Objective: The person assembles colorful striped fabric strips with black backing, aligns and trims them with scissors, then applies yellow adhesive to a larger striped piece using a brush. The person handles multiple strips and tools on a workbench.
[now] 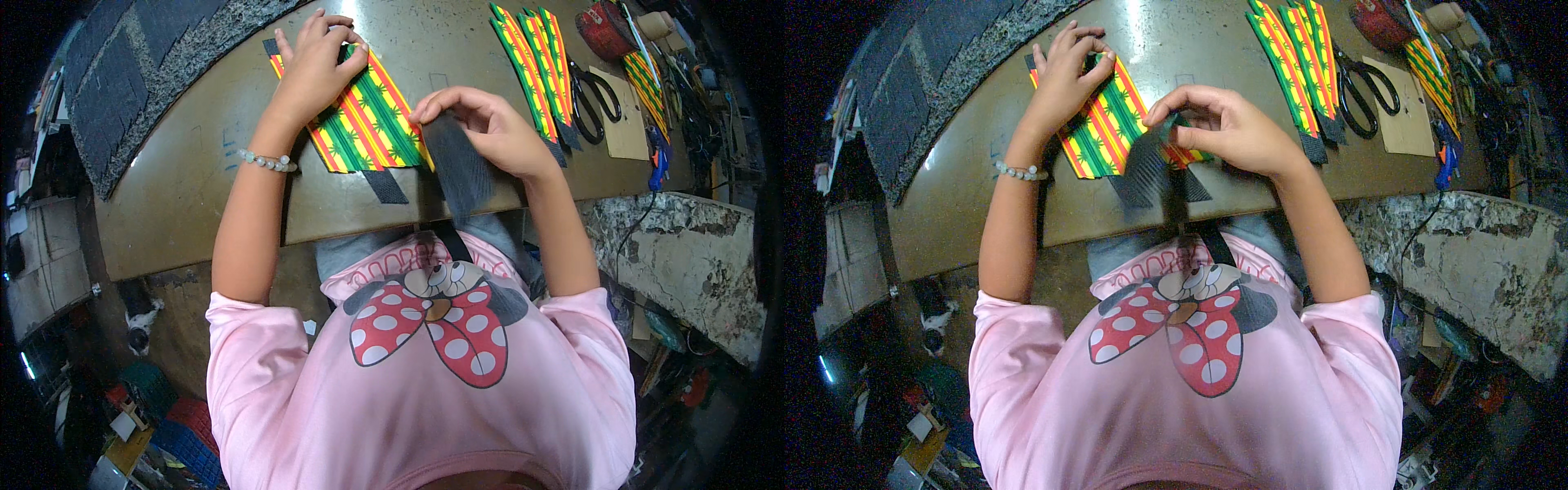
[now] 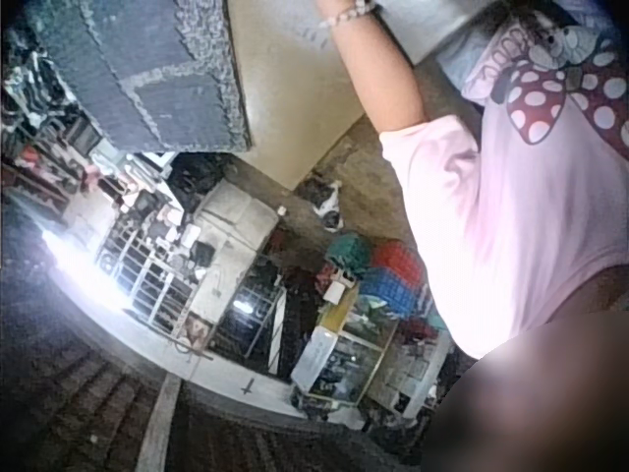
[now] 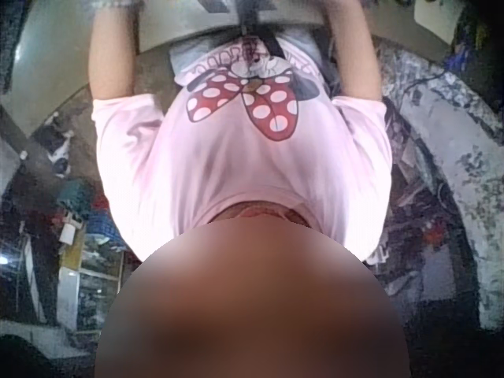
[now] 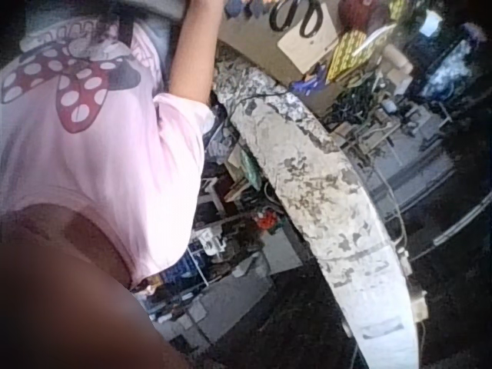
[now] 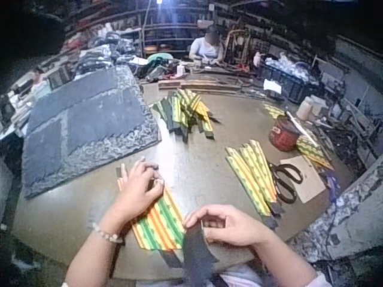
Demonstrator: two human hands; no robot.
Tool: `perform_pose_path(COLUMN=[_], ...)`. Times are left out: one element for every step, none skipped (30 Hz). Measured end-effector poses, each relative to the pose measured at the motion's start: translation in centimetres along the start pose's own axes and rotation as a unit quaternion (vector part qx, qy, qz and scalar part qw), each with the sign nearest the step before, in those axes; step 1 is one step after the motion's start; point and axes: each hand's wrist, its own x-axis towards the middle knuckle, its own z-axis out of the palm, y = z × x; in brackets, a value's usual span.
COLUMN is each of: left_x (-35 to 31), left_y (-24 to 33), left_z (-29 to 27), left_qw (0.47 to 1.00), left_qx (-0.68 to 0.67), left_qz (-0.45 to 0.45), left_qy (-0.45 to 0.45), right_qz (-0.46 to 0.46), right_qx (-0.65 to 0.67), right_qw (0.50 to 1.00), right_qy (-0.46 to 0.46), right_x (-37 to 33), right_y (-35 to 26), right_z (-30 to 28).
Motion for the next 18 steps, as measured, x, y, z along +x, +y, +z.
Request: perform_pose_path(left_x=[0.0, 0.0, 0.0, -0.3, -0.6, -1.1, -1.5, -2.1, -2.3, -2.6, -2.8, -2.9, -2.9, -2.9, -2.9, -2.9, -3.0, -3.0], left_y=[0.5, 1.2, 1.9, 2.6, 3.3, 3.9, 4.4, 5.1, 5.6, 5.9, 6.2, 6.2, 6.1, 6.1, 6.0, 5.9, 5.8, 5.8], left_z=[-0.4, -0.8, -1.2, -1.8, -2.5, -3.0, -3.5, -3.5, -3.4, -3.1, -2.9, -2.7, -2.6, -2.4, -2.3, -2.4, -2.4, -2.5], left_qw=[1.0, 0.998, 0.996, 0.997, 0.997, 0.993, 0.985, 0.978, 0.973, 0.971, 0.97, 0.976, 0.979, 0.979, 0.975, 0.97, 0.97, 0.968], left_qx=[0.003, 0.006, 0.007, 0.048, 0.049, 0.05, 0.061, 0.032, 0.038, 0.043, 0.041, 0.055, 0.053, 0.056, 0.072, 0.096, 0.104, 0.117], left_qz=[0.002, 0.005, 0.01, 0.032, 0.054, 0.077, 0.094, 0.104, 0.084, 0.081, 0.083, 0.097, 0.113, 0.116, 0.104, 0.12, 0.118, 0.111], left_qy=[0.029, 0.059, 0.089, 0.058, -0.002, -0.069, -0.133, -0.176, -0.212, -0.219, -0.225, -0.188, -0.163, -0.159, -0.182, -0.187, -0.184, -0.194], right_qz=[0.036, 0.083, 0.129, 0.127, 0.144, 0.162, 0.161, 0.174, 0.167, 0.16, 0.145, 0.127, 0.118, 0.12, 0.116, 0.113, 0.089, 0.099], right_qx=[-0.014, -0.028, -0.043, -0.117, -0.107, -0.098, -0.076, -0.078, -0.069, -0.061, -0.079, -0.097, -0.111, -0.089, -0.055, -0.022, 0.025, -0.007], right_qw=[0.999, 0.996, 0.989, 0.982, 0.98, 0.979, 0.981, 0.977, 0.979, 0.98, 0.979, 0.979, 0.978, 0.98, 0.983, 0.986, 0.99, 0.99], right_qy=[0.01, 0.034, 0.059, 0.073, 0.079, 0.08, 0.077, 0.091, 0.099, 0.104, 0.116, 0.127, 0.135, 0.132, 0.128, 0.123, 0.105, 0.095], right_x=[-0.2, -0.3, -0.4, -0.3, -0.3, -0.2, -0.1, 0.0, 0.0, 0.0, -0.1, -0.4, -0.7, -1.2, -1.8, -2.5, -3.2, -4.3], right_y=[0.1, 0.2, 0.2, 0.3, 0.3, 0.4, 0.4, 0.4, 0.3, 0.3, 0.2, 0.1, 0.0, -0.1, -0.2, -0.3, -0.2, -0.5], right_z=[0.0, 0.0, -0.1, -0.2, -0.3, -0.3, -0.3, -0.2, -0.1, 0.1, 0.4, 0.7, 1.0, 1.2, 1.2, 1.1, 1.0, 0.5])
